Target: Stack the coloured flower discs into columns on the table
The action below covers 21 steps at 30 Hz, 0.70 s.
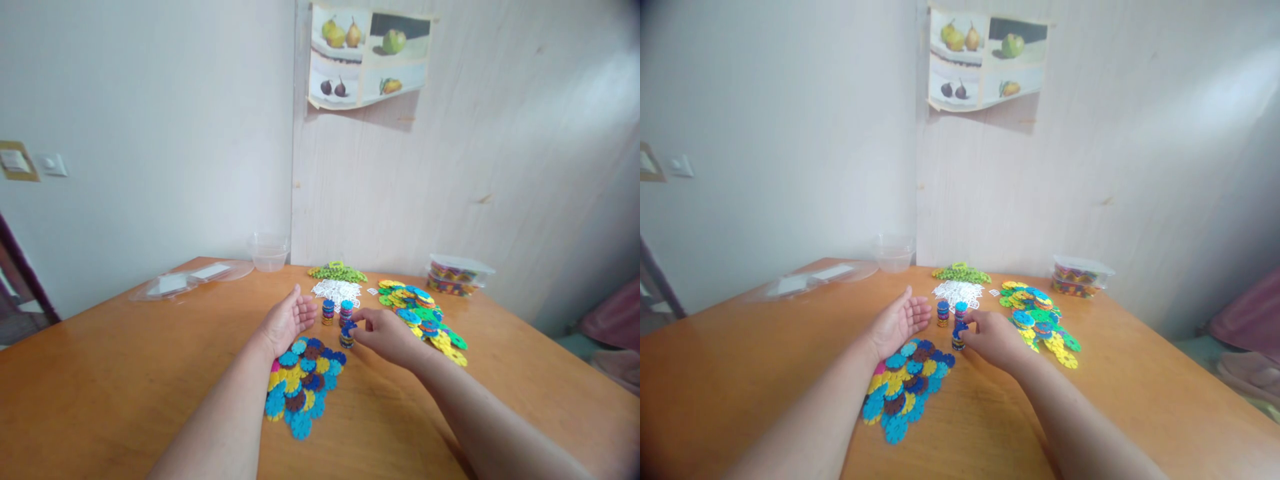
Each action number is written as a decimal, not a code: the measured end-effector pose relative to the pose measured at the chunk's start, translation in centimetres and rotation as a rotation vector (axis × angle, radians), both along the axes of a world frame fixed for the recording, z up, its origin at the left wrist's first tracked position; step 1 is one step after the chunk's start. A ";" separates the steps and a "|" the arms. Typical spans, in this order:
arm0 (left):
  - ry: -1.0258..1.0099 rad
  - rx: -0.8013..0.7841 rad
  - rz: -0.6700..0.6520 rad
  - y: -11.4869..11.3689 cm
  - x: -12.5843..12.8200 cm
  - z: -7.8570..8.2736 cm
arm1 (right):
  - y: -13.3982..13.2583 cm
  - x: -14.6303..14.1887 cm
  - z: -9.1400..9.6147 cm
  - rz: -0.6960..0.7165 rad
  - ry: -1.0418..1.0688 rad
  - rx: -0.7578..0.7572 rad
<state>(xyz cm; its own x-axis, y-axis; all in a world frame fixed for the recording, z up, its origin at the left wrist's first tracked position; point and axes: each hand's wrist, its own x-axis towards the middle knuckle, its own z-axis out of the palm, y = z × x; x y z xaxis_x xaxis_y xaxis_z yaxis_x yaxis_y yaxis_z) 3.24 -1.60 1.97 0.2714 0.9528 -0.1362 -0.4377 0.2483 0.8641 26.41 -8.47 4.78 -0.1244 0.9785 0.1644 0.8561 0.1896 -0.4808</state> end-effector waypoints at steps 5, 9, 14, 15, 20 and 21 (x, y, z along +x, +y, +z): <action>0.003 0.010 -0.005 0.0 0.0 -0.1 | -0.1 -0.2 -0.1 0.034 0.003 0.000; 0.006 0.008 0.004 -0.1 0.0 -0.1 | -0.6 -0.7 0.2 0.029 0.027 0.025; -0.006 0.005 -0.002 0.0 0.1 -0.1 | -2.3 -2.7 0.0 0.220 0.011 -0.015; -0.007 0.002 -0.002 0.0 0.1 -0.1 | -2.7 -3.2 -0.1 0.260 -0.003 -0.035; -0.003 -0.005 -0.003 -0.3 0.1 0.2 | -4.1 -4.9 -0.3 0.386 -0.063 -0.095; -0.003 -0.008 -0.003 -0.3 0.1 0.3 | -4.3 -5.1 -0.3 0.397 -0.072 -0.097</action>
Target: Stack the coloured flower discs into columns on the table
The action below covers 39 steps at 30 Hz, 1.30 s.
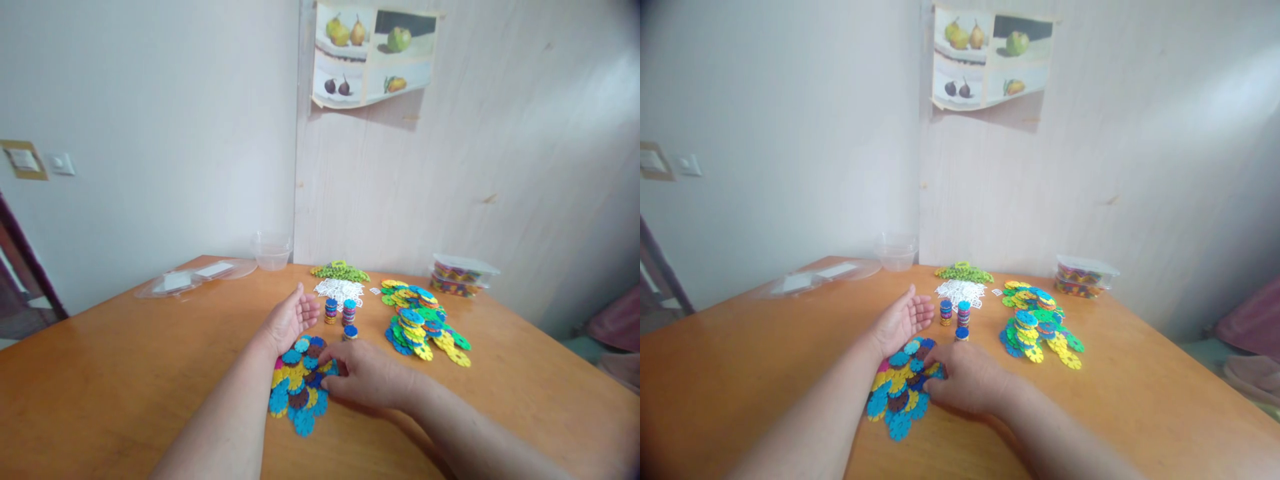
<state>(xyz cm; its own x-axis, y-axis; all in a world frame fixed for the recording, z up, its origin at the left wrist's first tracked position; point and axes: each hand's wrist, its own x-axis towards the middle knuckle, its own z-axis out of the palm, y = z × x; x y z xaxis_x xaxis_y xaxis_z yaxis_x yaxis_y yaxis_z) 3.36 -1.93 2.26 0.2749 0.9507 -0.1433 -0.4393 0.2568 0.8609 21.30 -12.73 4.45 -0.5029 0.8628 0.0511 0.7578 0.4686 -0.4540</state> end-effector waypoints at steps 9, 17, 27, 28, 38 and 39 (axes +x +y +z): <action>-0.009 -0.005 -0.007 0.2 0.0 -0.3 | -1.0 -1.7 0.3 0.068 0.047 0.071; 0.000 -0.014 -0.009 0.3 0.1 -0.2 | -2.0 -3.1 -0.2 0.234 -0.032 0.189; -0.010 -0.005 -0.009 0.4 0.0 -0.5 | -1.3 -1.7 -0.2 0.071 0.034 0.103; -0.011 -0.004 -0.010 0.4 0.0 -0.5 | -1.2 -1.5 -0.1 0.049 0.041 0.081; -0.024 -0.004 -0.009 0.3 -0.1 -0.5 | -0.7 -1.6 0.0 0.005 0.030 0.083; -0.024 -0.002 -0.011 0.3 -0.1 -0.5 | -0.8 -1.8 -0.1 0.001 0.017 0.094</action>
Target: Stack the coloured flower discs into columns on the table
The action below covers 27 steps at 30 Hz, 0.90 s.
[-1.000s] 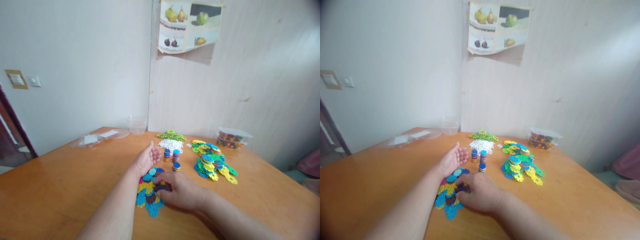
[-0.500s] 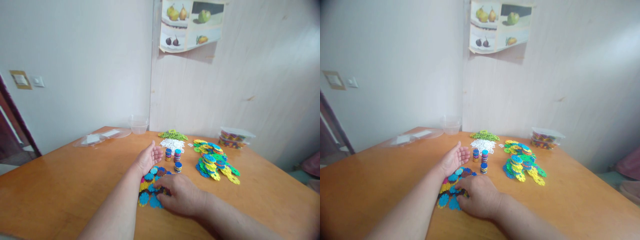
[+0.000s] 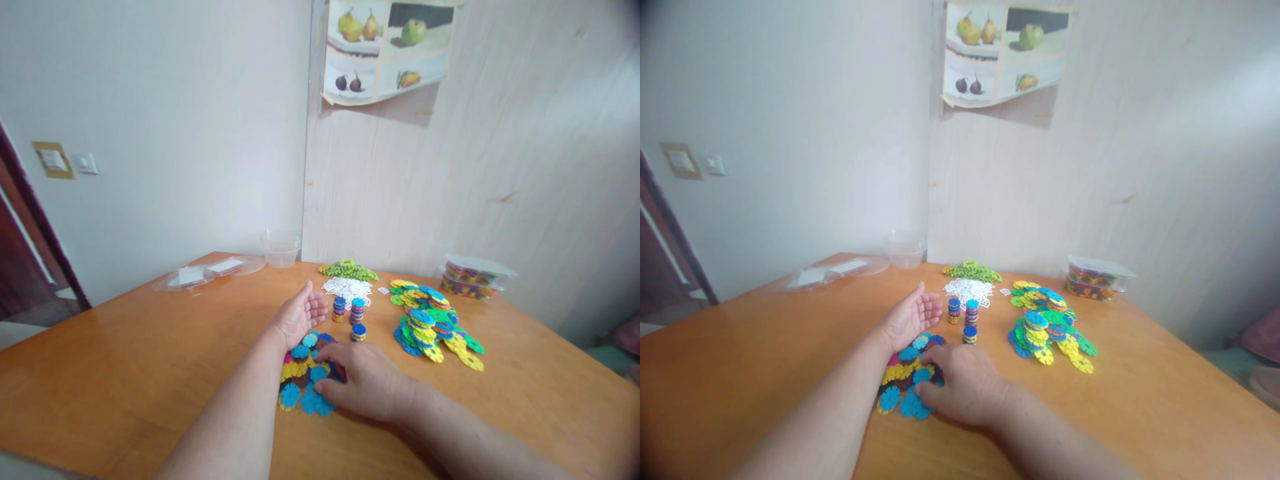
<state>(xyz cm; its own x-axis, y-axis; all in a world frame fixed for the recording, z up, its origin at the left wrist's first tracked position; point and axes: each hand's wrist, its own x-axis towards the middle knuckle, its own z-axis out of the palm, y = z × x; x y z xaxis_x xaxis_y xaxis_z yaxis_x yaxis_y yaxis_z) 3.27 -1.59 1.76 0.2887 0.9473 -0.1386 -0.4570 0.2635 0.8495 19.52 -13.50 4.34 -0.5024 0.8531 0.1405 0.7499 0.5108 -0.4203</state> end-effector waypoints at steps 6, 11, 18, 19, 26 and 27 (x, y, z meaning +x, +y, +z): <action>0.015 -0.003 0.003 0.2 0.0 -0.1 | 0.1 -0.3 -0.5 -0.012 0.041 -0.022; 0.017 -0.005 0.008 0.1 0.0 0.0 | 2.0 2.4 0.3 -0.186 0.181 -0.031; 0.033 0.006 0.012 -0.2 0.1 0.4 | 5.2 7.0 0.5 -0.405 0.195 -0.008; 0.032 0.004 0.014 -0.3 0.0 0.4 | 5.3 7.2 0.3 -0.401 0.187 -0.015; 0.031 0.005 0.013 -0.4 0.0 0.5 | 5.3 6.8 -0.2 -0.351 0.150 -0.037; 0.033 0.005 0.013 -0.4 0.0 0.5 | 5.3 6.7 -0.1 -0.349 0.152 -0.035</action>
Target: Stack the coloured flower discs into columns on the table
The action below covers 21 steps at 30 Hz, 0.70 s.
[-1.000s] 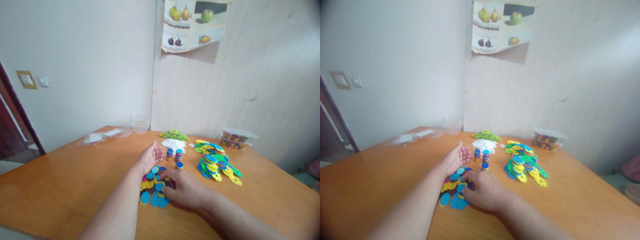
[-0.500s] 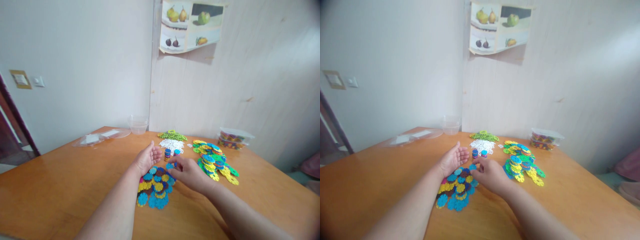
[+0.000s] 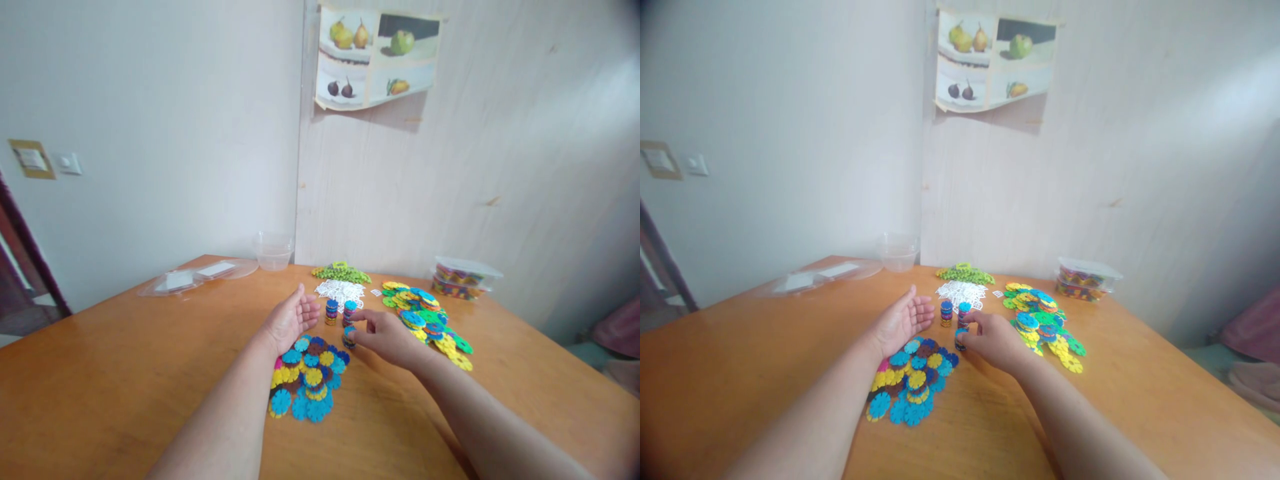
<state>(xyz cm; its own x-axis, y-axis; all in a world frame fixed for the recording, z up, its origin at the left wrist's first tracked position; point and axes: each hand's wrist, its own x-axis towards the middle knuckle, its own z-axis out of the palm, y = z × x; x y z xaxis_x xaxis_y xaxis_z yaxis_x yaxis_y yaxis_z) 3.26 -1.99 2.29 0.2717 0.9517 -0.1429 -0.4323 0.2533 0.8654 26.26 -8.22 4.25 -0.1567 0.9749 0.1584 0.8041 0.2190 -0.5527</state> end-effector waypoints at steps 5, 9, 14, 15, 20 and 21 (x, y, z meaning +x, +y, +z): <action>0.007 0.001 0.005 -0.1 0.2 0.0 | -1.3 -1.1 0.6 0.035 0.024 0.029; 0.000 0.001 0.000 0.3 0.1 -0.3 | -3.5 -3.6 0.5 0.207 -0.022 -0.018; 0.005 0.003 -0.008 0.3 0.1 -0.4 | -5.0 -5.9 -0.1 0.287 -0.138 0.000; 0.007 0.004 -0.008 0.3 0.1 -0.3 | -5.0 -6.1 -0.2 0.286 -0.150 0.005; 0.014 -0.001 -0.009 0.1 0.1 -0.1 | -5.0 -6.5 -0.5 0.295 -0.141 -0.005; 0.014 -0.001 -0.009 0.1 0.1 -0.1 | -5.0 -6.5 -0.5 0.298 -0.131 -0.011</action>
<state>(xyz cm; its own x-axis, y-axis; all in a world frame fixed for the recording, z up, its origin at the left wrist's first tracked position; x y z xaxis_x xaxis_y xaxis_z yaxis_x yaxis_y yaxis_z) 3.35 -1.86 2.18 0.2784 0.9490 -0.1481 -0.4176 0.2584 0.8711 19.72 -13.19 3.71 -0.4537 0.8845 0.1081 0.7698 0.4502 -0.4525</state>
